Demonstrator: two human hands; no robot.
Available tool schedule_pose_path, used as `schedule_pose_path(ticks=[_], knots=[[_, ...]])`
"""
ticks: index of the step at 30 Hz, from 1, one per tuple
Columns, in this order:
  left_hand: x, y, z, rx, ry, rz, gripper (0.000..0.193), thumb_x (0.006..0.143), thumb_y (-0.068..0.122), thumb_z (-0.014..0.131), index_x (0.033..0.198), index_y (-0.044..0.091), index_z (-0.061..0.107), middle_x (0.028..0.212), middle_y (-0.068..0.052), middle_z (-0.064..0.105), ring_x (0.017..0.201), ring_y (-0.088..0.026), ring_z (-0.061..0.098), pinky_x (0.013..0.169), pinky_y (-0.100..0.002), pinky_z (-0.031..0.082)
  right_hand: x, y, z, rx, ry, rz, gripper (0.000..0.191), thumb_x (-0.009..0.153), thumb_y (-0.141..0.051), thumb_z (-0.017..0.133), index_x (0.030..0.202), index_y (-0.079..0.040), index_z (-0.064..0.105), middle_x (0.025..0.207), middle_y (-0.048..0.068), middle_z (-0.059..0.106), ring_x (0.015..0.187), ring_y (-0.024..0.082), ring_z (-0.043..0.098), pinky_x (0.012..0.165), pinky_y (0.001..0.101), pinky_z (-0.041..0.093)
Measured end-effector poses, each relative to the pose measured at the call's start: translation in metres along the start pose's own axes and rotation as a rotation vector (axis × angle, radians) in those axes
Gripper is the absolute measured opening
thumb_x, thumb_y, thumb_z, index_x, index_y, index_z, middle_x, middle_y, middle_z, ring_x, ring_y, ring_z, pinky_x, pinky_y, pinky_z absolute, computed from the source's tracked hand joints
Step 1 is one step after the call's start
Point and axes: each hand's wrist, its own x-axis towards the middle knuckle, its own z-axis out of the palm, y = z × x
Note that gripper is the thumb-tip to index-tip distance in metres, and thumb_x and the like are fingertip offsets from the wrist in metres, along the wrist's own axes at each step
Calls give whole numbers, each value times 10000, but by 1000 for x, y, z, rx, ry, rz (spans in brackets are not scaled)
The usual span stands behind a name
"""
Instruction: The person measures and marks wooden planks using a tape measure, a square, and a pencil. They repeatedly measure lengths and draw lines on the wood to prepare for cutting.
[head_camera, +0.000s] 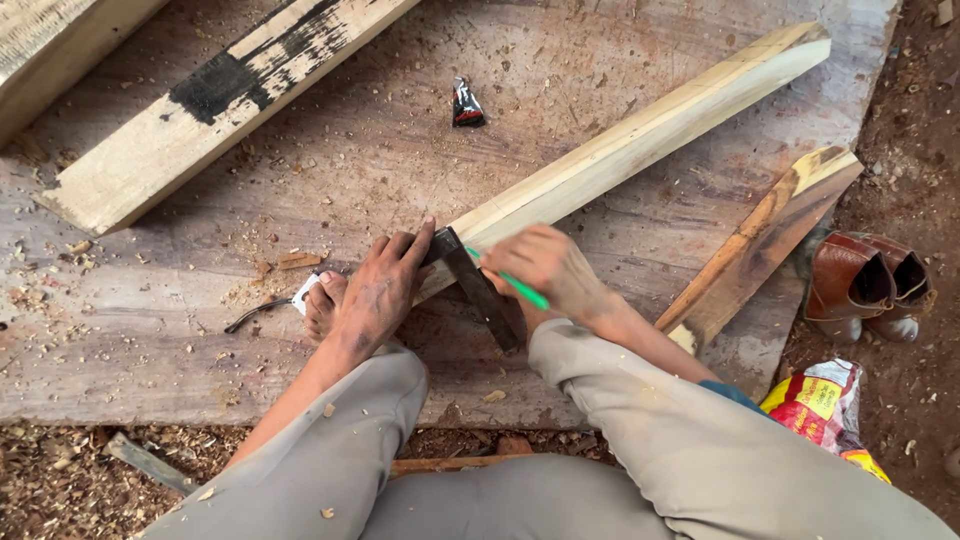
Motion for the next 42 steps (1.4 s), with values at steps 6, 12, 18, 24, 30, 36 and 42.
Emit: schedule_pose_path(ticks=[6, 12, 18, 24, 30, 36, 42], knots=[[-1, 2, 0, 25, -23, -24, 669, 954, 193, 645, 1561, 87, 382, 1157, -143, 599, 1024, -335, 562, 916, -448, 491, -26, -10, -8, 89, -171, -16, 155, 904, -175, 776, 985, -62, 707, 979, 44, 743, 918, 207, 709, 856, 378, 554], [0, 1, 1, 29, 4, 10, 673, 947, 173, 647, 1558, 67, 384, 1150, -149, 597, 1030, -346, 562, 915, -446, 494, -11, -4, -2, -28, 20, 69, 237, 863, -153, 774, 1073, -51, 733, 1020, 67, 740, 983, 238, 710, 864, 384, 558], [0, -3, 3, 11, 13, 10, 662, 947, 169, 646, 1550, 66, 391, 1148, -155, 595, 1018, -351, 562, 912, -450, 491, -27, -8, -2, 103, -105, 14, 199, 870, -159, 785, 1040, -63, 750, 938, 44, 747, 908, 201, 705, 797, 356, 561], [-7, 8, -5, -10, 82, 56, 615, 943, 195, 673, 1502, 64, 451, 1117, -135, 604, 1021, -331, 579, 901, -432, 503, -54, -3, -5, 245, -6, 64, 169, 929, -183, 752, 1080, -110, 729, 997, -4, 768, 928, 167, 736, 781, 325, 562], [-35, 24, -27, -2, 87, 312, 544, 832, 261, 752, 1356, 202, 619, 1121, -41, 670, 1054, -254, 638, 888, -504, 466, -53, -10, 15, 679, -84, 507, 500, 921, -228, 713, 1393, -76, 652, 1038, 58, 724, 847, 149, 673, 803, 313, 562], [-33, 19, -27, -301, 117, 375, 577, 812, 271, 821, 1347, 164, 633, 1216, -70, 639, 1175, -269, 613, 1016, -432, 519, -66, -3, 40, 1132, -328, 273, 495, 973, -364, 679, 1372, -79, 611, 956, 28, 589, 844, 141, 550, 774, 291, 470], [-80, -70, -38, -210, 509, -187, 450, 909, 92, 701, 1357, 87, 654, 1420, -151, 579, 1350, -349, 528, 1171, -481, 410, -116, 20, 13, 1671, 759, 639, 510, 1023, -489, 613, 1361, -108, 593, 824, -22, 444, 750, 109, 411, 690, 253, 385]])
